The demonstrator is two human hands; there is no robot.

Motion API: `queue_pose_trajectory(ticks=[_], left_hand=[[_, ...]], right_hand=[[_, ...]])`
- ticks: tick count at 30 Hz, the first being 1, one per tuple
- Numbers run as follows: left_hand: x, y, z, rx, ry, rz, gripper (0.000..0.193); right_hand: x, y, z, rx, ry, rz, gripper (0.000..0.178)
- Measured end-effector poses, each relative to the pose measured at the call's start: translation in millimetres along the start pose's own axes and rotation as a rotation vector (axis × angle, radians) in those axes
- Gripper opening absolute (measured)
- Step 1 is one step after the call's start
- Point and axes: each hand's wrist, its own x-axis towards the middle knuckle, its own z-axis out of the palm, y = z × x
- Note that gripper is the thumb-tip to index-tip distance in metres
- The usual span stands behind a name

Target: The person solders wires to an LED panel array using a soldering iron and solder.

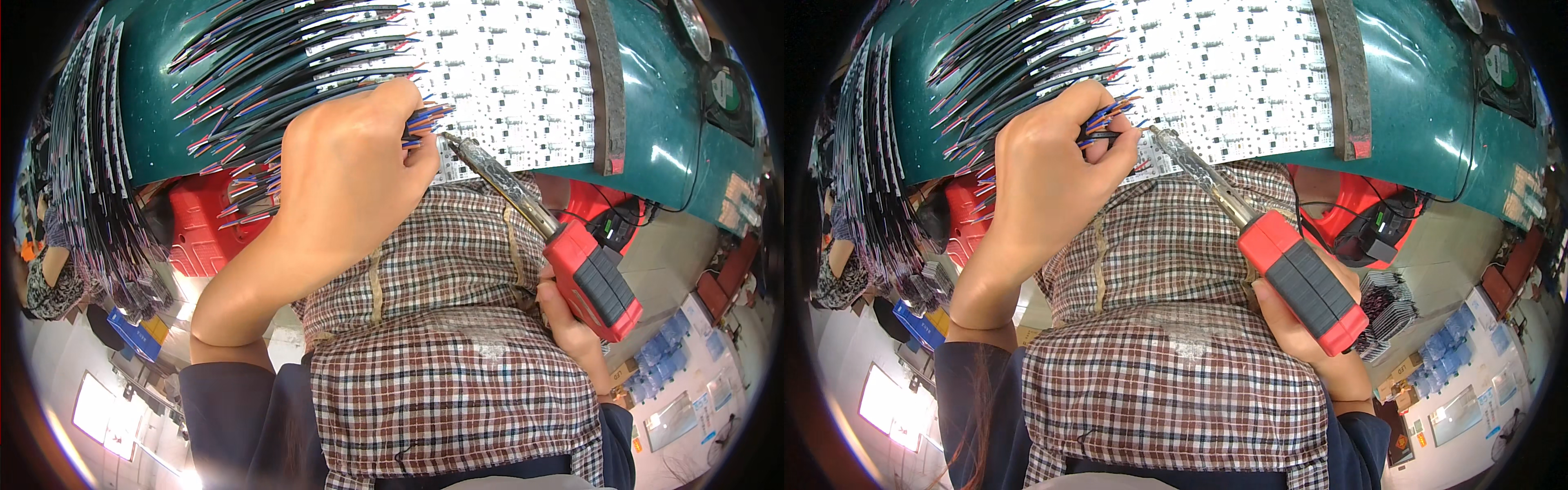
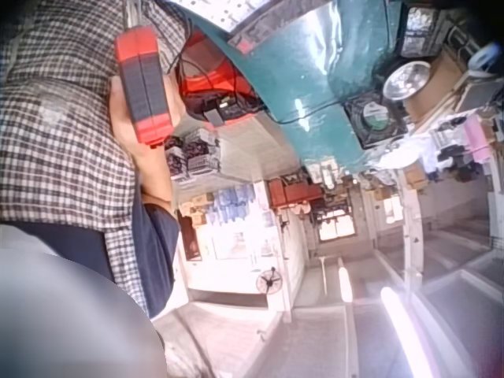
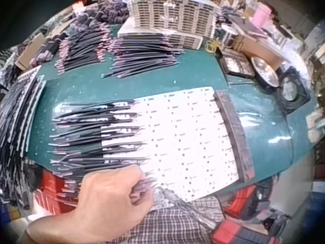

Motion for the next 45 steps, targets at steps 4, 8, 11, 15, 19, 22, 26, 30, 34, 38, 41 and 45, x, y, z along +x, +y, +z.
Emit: queue_pose_trajectory(ticks=[4, 8, 11, 15, 19, 22, 26, 30, 34, 38, 41, 45], left_hand=[[-1, -1, -2, -0.001, 0.006, -0.001, 0.013], [0, 0, -3, 0.003, 0.003, 0.001, 0.014], [-1, 0, -4, 0.02, -0.002, 0.004, 0.014], [-3, -1, -12, -0.043, -0.036, 0.015, 0.012], [0, -5, -15, -0.223, -0.138, -0.08, 0.01], [-4, -5, -15, -0.231, -0.133, -0.094, 0.014], [0, -5, -12, 0.047, 0.077, -0.027, 0.018], [5, 3, -22, -0.085, 0.237, 0.087, 0.019], [-6, 19, -17, -0.148, -0.075, -0.116, 0.011], [-18, 11, 7, -0.162, -0.091, -0.111, 0.015], [-19, 11, 13, -0.097, -0.066, -0.093, 0.015], [-19, 10, 15, -0.092, -0.055, -0.074, 0.019]], right_hand=[[2, -8, -2, 0.038, -0.038, 0.093, 0.031], [-8, 1, -8, -0.056, 0.002, 0.046, 0.03], [-8, 0, -9, -0.079, 0.012, 0.062, 0.029], [-12, -6, -6, 0.016, 0.037, 0.128, 0.029], [-6, -7, -3, 0.092, 0.037, 0.04, 0.01], [-10, -4, -2, 0.149, 0.077, 0.02, 0.011], [-10, -5, -3, 0.155, 0.085, 0.079, 0.011], [-16, 3, -6, 0.163, 0.085, 0.134, 0.015], [-20, 9, -14, -0.048, 0.048, 0.112, 0.03], [-13, 11, -9, 0.047, 0.087, 0.036, 0.029], [-10, 9, -9, 0.012, 0.051, -0.033, 0.027], [-6, 4, -9, -0.015, -0.001, -0.019, 0.026]])
